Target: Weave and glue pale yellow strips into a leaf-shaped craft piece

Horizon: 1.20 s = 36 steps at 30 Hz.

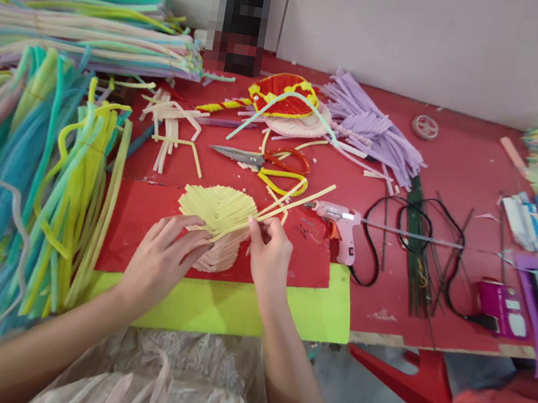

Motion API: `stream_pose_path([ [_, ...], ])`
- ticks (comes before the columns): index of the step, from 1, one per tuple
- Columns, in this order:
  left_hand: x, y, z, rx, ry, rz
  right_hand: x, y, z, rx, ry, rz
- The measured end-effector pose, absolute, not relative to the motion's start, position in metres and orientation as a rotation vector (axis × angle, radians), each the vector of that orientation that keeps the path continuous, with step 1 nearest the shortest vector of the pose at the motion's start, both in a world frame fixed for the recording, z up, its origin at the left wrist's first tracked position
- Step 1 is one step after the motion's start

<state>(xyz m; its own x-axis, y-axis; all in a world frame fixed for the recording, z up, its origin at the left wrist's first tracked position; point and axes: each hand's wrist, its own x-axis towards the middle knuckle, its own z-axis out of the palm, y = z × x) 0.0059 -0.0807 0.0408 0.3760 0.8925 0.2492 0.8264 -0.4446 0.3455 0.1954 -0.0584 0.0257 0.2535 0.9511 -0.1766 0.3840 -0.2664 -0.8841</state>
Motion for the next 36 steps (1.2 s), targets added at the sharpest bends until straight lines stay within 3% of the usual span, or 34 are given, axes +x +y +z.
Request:
stream_pose_path([
  [6, 0.017, -0.064, 0.039, 2.503, 1.58, 0.456, 0.194, -0.061, 0.033, -1.756, -1.181, 1.023],
  [24, 0.014, -0.088, 0.065, 2.74, 1.424, 0.482, 0.192, -0.063, 0.043, -1.611, -1.099, 1.267],
  [36, 0.019, -0.096, 0.063, 2.726, 1.423, 0.475, 0.188, -0.061, 0.045, -1.596, -1.085, 1.258],
])
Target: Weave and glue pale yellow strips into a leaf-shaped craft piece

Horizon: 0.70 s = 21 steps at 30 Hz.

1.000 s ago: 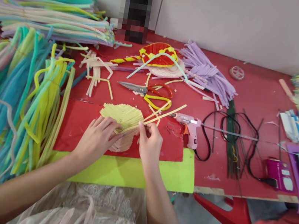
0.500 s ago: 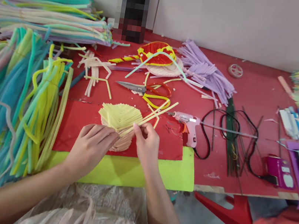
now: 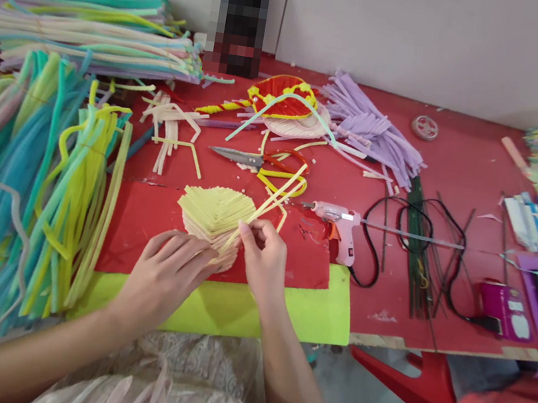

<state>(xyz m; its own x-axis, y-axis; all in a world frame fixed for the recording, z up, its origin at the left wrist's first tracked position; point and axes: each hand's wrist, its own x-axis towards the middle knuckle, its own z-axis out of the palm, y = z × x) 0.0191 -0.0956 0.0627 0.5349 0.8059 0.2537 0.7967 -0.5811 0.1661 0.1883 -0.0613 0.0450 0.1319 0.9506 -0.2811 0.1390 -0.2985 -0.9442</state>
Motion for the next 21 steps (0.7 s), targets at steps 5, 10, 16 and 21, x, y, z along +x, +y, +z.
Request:
stream_pose_path([
  [5, 0.009, -0.089, 0.056, 2.677, 1.335, 0.465, 0.194, -0.061, 0.046, -1.587, -1.083, 1.214],
  [10, 0.002, -0.087, 0.058, 2.615, 1.324, 0.514, 0.192, -0.063, 0.044, -1.537, -0.975, 1.237],
  [16, 0.003, -0.086, 0.06, 2.692, 1.385, 0.523, 0.191, -0.065, 0.042, -1.538, -0.904, 1.2],
  [21, 0.003, -0.088, 0.048, 2.743, 1.45, 0.436, 0.193, -0.059, 0.036, -1.593, -0.96, 1.277],
])
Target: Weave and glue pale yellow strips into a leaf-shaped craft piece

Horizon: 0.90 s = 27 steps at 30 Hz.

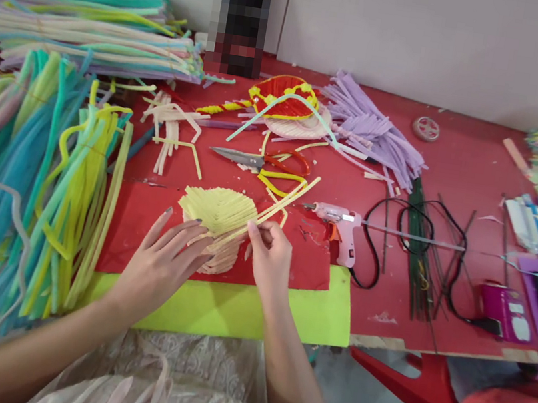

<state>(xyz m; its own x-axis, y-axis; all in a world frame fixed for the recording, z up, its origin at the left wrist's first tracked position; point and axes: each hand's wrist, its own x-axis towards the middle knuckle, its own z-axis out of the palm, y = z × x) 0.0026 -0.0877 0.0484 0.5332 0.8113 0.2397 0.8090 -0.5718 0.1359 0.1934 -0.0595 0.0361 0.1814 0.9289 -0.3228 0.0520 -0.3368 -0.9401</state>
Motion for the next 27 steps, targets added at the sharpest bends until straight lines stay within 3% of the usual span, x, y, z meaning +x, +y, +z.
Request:
stream_pose_path([
  [27, 0.003, -0.1, 0.033, 2.612, 1.612, 0.351, 0.188, -0.046, 0.024, -1.633, -1.121, 1.208],
])
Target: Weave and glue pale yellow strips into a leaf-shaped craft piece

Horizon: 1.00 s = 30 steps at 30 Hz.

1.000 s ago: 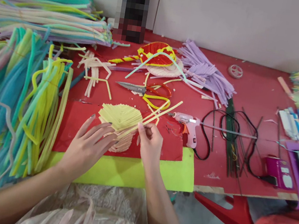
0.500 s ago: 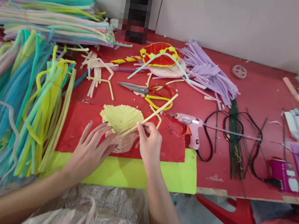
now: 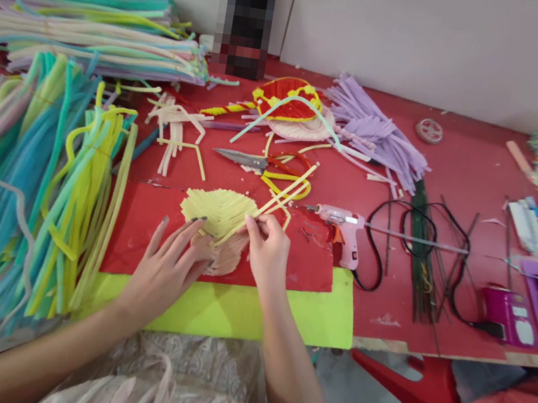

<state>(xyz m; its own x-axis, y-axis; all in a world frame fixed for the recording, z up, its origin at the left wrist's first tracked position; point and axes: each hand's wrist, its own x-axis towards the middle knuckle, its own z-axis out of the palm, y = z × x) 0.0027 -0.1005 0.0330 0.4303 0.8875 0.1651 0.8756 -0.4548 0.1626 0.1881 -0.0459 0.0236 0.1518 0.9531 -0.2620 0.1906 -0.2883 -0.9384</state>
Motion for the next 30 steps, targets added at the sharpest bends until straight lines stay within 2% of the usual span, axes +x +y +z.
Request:
stream_pose_path([
  [7, 0.001, -0.103, 0.029, 2.597, 1.711, 0.333, 0.188, -0.046, 0.023, -1.644, -1.134, 1.184],
  [17, 0.001, -0.103, 0.012, 2.647, 1.508, 0.249, 0.187, -0.049, 0.024, -1.623, -1.046, 1.175],
  [30, 0.001, -0.1, 0.022, 2.588, 1.442, 0.17, 0.188, -0.049, 0.024, -1.693, -1.03, 1.146],
])
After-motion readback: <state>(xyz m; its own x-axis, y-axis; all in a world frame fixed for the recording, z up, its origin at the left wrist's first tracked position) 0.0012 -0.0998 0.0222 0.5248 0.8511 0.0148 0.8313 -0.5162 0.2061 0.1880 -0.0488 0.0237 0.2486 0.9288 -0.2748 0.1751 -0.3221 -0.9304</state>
